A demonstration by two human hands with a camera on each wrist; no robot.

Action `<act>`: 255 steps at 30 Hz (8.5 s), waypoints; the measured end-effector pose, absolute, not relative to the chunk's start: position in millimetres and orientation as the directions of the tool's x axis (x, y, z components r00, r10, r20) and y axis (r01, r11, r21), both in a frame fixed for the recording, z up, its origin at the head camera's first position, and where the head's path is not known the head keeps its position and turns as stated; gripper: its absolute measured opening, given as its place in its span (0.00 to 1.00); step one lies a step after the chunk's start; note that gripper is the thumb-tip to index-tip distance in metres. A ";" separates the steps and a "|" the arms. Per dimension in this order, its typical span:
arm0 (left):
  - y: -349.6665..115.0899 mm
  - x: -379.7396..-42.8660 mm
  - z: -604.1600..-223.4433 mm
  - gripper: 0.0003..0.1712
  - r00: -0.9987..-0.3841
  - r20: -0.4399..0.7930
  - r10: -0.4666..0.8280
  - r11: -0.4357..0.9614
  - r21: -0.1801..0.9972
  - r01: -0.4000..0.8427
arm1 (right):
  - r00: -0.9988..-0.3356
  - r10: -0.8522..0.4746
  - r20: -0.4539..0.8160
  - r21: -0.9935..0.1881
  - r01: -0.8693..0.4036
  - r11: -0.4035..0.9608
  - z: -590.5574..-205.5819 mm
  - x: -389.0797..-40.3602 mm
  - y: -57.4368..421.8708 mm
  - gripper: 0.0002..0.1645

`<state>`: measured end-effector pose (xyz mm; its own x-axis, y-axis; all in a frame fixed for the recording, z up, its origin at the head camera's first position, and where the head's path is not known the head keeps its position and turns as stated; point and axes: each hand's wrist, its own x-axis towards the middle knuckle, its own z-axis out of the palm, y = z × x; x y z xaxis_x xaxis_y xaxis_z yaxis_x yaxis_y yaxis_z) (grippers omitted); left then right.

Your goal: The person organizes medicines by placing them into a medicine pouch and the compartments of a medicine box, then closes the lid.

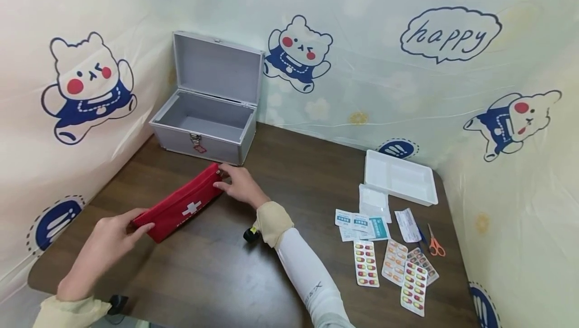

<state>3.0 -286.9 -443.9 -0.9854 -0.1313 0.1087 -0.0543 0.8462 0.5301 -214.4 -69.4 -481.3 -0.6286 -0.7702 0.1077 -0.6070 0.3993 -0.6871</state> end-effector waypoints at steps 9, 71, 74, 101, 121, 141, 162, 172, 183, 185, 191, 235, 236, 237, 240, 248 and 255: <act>-290.3 -4.8 -451.8 0.19 -0.979 0.068 -0.191 0.786 0.609 -0.111 | -0.663 -0.729 0.168 -0.683 -0.612 0.399 -488.5 -214.7 -62.4 0.13; -336.7 -287.6 -398.2 0.61 -0.966 -0.245 0.085 0.917 0.398 -0.020 | -0.839 -0.545 -0.002 -0.255 -0.526 0.811 -397.6 -302.0 -111.3 0.37; -341.8 -289.0 -402.0 0.59 -0.959 -0.264 0.101 0.913 0.407 -0.015 | -0.821 -0.571 -0.021 -0.202 -0.556 0.806 -397.0 -303.6 -116.3 0.35; -344.8 -291.4 -413.2 0.46 -0.966 -0.224 0.133 0.934 0.353 0.047 | -0.789 -0.611 0.055 -0.237 -0.605 0.760 -402.2 -312.7 -111.5 0.15; -169.3 -199.1 -428.7 0.25 -0.884 0.334 0.328 0.667 0.580 0.467 | -0.780 -0.586 0.222 -0.496 -0.608 0.621 -376.7 -250.3 68.9 0.20; 22.3 -290.3 -477.0 0.28 -0.887 0.005 0.461 0.596 0.739 0.314 | -0.997 -0.007 0.083 -0.463 -0.045 0.885 -430.1 -299.0 369.5 0.26; 158.7 -346.6 -496.0 0.19 -0.967 -0.029 0.255 0.807 0.557 0.196 | -0.976 0.127 -0.176 -0.076 0.142 0.987 -470.4 -339.0 446.3 0.30; 154.4 -357.9 -499.7 0.07 -0.978 -0.065 0.197 0.801 0.586 0.123 | -0.989 0.071 -0.128 -0.100 0.084 0.991 -473.7 -353.6 432.9 0.22; 95.5 -360.5 -502.3 0.06 -0.983 -0.109 0.147 0.743 0.669 0.037 | -0.971 0.049 -0.235 -0.190 0.096 0.977 -472.2 -368.0 383.5 0.18; 79.8 -359.3 -506.1 0.06 -0.984 -0.117 0.135 0.744 0.668 0.023 | -0.966 0.020 -0.258 -0.202 0.074 0.977 -472.5 -368.0 368.6 0.17; 32.8 -359.5 -514.0 0.08 -0.985 -0.146 0.095 0.766 0.643 -0.021 | -0.953 -0.066 -0.295 -0.200 -0.006 0.980 -474.8 -368.4 322.0 0.30; -123.6 -98.3 -496.6 0.30 -0.990 0.020 0.137 0.814 0.567 0.124 | -0.914 -0.321 -0.247 -0.283 -0.249 0.926 -466.9 -137.0 194.4 0.40; -123.2 -99.3 -495.6 0.30 -0.990 0.022 0.141 0.813 0.568 0.129 | -0.916 -0.322 -0.238 -0.291 -0.249 0.924 -466.7 -137.1 195.2 0.40; -123.3 -100.8 -494.8 0.30 -0.989 0.026 0.143 0.812 0.568 0.133 | -0.919 -0.327 -0.221 -0.296 -0.256 0.920 -466.7 -137.9 195.8 0.40; -125.5 -105.6 -493.9 0.30 -0.989 0.013 0.144 0.799 0.588 0.124 | -0.920 -0.339 -0.199 -0.336 -0.261 0.905 -468.1 -141.1 197.7 0.40; -138.3 -102.5 -498.6 0.32 -0.983 -0.144 0.113 0.741 0.671 -0.013 | -0.918 -0.352 -0.182 -0.526 -0.211 0.824 -473.2 -141.8 219.2 0.33; -143.0 -99.0 -499.6 0.29 -0.981 -0.156 0.117 0.723 0.691 -0.024 | -0.986 -0.136 -0.091 -0.518 -0.070 0.853 -463.2 -127.6 280.3 0.21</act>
<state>-99.0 -143.0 -499.6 -0.9809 0.1167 -0.1555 -0.0236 0.7226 0.6908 -127.6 280.3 -463.2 -0.9864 -0.1364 -0.0913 -0.0700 0.8527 -0.5177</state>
